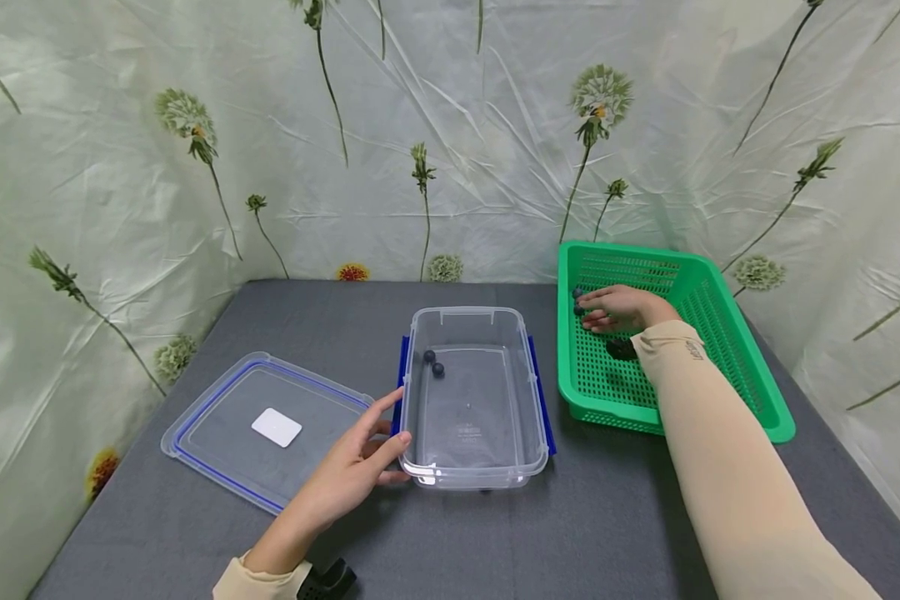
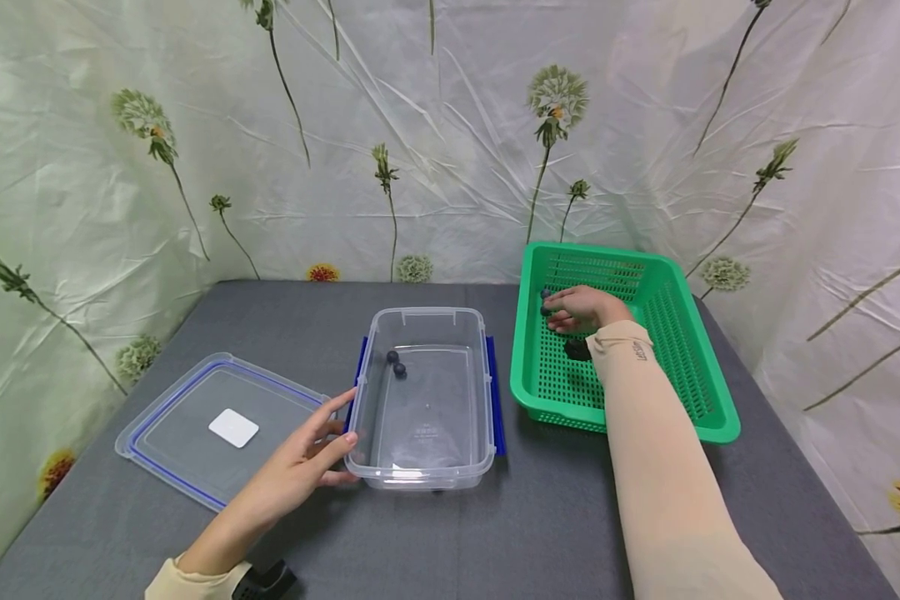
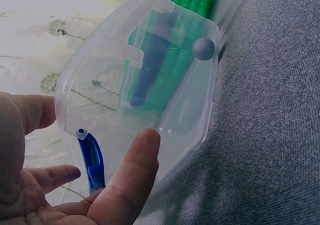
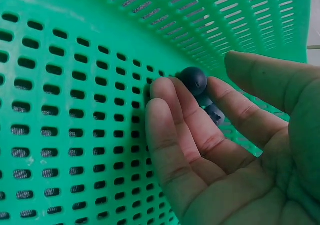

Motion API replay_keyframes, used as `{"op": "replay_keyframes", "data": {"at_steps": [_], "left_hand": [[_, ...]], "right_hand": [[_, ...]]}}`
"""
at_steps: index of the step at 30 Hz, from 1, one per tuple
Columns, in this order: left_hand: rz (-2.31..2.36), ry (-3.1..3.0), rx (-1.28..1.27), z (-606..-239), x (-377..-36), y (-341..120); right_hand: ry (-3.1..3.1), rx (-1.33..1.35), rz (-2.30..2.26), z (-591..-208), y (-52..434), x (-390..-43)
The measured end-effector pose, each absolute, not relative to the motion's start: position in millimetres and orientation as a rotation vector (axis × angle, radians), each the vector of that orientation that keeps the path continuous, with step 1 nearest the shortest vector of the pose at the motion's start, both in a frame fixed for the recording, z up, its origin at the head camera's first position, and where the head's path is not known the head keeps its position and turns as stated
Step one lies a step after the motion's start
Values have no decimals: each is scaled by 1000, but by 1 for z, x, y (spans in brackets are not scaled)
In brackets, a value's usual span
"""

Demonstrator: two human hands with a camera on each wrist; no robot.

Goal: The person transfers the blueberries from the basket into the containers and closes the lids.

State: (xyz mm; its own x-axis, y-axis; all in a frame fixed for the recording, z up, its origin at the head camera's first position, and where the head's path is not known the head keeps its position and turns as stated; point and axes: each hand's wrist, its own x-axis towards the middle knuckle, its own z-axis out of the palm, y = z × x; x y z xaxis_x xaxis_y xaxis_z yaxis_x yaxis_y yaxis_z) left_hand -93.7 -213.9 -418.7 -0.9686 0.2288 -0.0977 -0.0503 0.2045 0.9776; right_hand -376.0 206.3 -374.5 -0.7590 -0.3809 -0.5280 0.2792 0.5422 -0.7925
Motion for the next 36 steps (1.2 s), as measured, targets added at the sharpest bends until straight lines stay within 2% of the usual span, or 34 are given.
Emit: {"op": "replay_keyframes", "data": {"at_steps": [17,36], "left_hand": [[1833,2272,166,-418,-95,-212],[1869,2237,164,-418,-93,-211]], "right_hand": [[2101,-127,-1182,-381,202,-379],[2123,-178,-1245,-367,202,-376]]}}
